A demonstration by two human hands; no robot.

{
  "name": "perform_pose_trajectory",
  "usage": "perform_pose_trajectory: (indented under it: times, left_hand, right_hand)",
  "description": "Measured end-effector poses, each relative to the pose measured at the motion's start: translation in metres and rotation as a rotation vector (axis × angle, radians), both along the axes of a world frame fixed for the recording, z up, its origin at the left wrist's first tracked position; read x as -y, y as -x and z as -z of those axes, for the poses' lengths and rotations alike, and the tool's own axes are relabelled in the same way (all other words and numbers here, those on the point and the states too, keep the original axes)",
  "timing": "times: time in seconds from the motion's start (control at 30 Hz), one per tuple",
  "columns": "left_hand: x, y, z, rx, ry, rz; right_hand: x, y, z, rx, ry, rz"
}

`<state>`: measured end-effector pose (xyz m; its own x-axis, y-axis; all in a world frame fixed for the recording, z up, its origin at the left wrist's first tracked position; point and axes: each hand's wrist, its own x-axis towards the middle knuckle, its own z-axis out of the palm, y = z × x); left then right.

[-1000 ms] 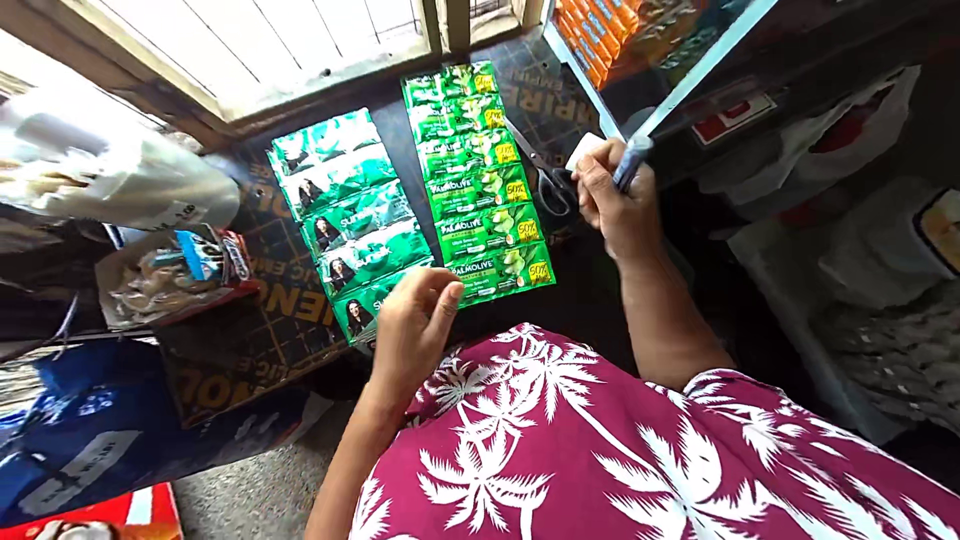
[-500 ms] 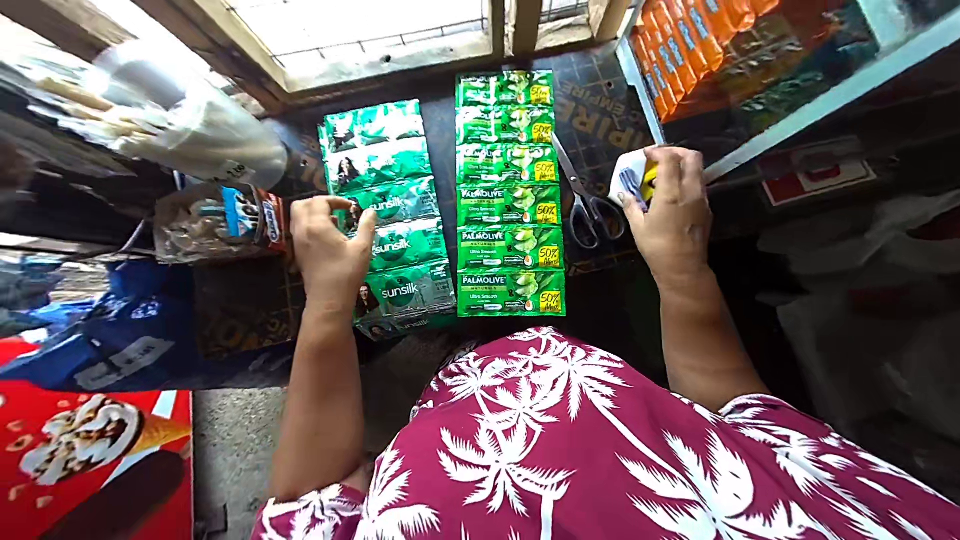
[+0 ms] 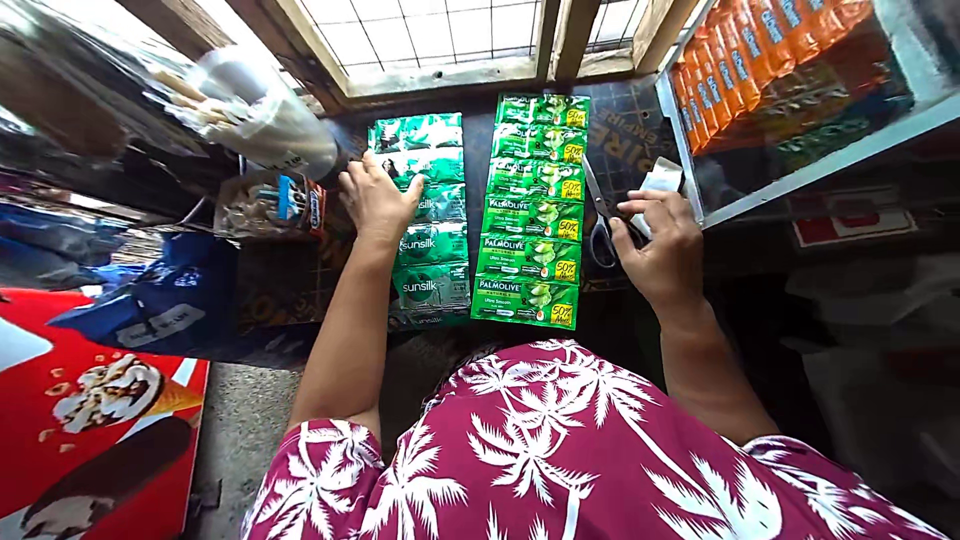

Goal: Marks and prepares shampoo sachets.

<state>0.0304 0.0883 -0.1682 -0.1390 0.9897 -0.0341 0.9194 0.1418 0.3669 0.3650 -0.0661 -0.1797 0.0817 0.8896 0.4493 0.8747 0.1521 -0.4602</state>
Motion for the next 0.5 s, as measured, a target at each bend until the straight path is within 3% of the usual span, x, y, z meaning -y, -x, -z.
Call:
perform_pose_trajectory:
  times: [0.1, 0.23, 0.33, 0.5]
  left_hand:
    - [-0.010, 0.002, -0.004, 0.138, -0.010, -0.065]
    - [-0.019, 0.014, -0.008, 0.568, -0.008, -0.102]
    - [-0.015, 0.018, -0.011, 0.835, 0.015, 0.016]
    - [0.033, 0.032, -0.050, 0.994, -0.203, 0.212]
  right_hand:
    - [-0.028, 0.004, -0.008, -0.042, 0.069, -0.096]
    - [-0.078, 0.011, -0.024, -0.078, 0.325, -0.127]
    - [-0.114, 0.018, -0.030, -0.072, 0.486, -0.006]
    - [-0.165, 0.016, -0.027, -0.110, 0.674, 0.140]
